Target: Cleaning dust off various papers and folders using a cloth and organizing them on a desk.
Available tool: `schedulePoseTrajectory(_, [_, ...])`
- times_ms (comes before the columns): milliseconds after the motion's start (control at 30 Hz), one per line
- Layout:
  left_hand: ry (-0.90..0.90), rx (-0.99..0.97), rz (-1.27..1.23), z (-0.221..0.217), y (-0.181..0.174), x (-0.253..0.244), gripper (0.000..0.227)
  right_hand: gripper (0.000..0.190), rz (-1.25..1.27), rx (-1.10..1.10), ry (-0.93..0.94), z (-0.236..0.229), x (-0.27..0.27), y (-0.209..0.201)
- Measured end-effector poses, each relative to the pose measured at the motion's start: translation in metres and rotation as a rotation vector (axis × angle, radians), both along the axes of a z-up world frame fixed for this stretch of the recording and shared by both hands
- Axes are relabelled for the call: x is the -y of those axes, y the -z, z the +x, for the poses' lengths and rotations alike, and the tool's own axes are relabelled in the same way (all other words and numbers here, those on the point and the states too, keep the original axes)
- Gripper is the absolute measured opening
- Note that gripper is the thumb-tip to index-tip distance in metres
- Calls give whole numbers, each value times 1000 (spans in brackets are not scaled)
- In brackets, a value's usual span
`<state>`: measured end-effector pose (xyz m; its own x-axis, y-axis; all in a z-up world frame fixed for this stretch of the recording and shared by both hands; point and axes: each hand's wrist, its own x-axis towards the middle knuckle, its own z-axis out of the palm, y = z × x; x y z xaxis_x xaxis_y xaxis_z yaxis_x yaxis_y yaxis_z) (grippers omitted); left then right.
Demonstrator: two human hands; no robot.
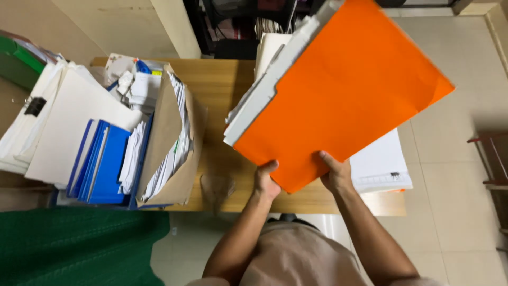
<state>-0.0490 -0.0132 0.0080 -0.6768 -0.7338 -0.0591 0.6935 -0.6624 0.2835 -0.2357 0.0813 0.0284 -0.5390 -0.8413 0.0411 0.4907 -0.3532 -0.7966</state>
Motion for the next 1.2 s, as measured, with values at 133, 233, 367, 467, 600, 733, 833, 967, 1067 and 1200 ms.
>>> schedulePoseTrajectory(133, [13, 65, -5, 1, 15, -14, 80, 68, 184, 119, 70, -3, -6, -21])
schedulePoseTrajectory(233, [37, 96, -39, 0, 24, -12, 76, 64, 276, 127, 44, -12, -3, -43])
schedulePoseTrajectory(367, [57, 121, -2, -5, 28, -28, 70, 59, 394, 135, -80, -20, -6, -58])
schedulePoseTrajectory(467, [35, 88, 66, -9, 39, -31, 67, 57, 349, 113, -157, -24, -2, -55])
schedulePoseTrajectory(600, [2, 77, 64, -14, 22, -22, 66, 57, 312, 117, -193, -35, 11, -67])
schedulePoseTrajectory(733, [-44, 61, -66, -26, 2, -7, 64, 59, 205, 93, -229, -53, 20, -91])
schedulePoseTrajectory(833, [-74, 131, -164, -28, 21, -4, 60, 60, 165, 92, -221, -60, 20, -93])
schedulePoseTrajectory(967, [-76, 308, -172, -24, 51, -28, 57, 56, 254, 105, -171, -62, 10, -53])
schedulePoseTrajectory(1067, [-125, 364, -95, -23, 81, -46, 57, 51, 387, 156, -145, -56, 10, -37])
schedulePoseTrajectory(1200, [-147, 412, -76, -26, 73, -33, 57, 51, 422, 174, -114, -54, 22, -33])
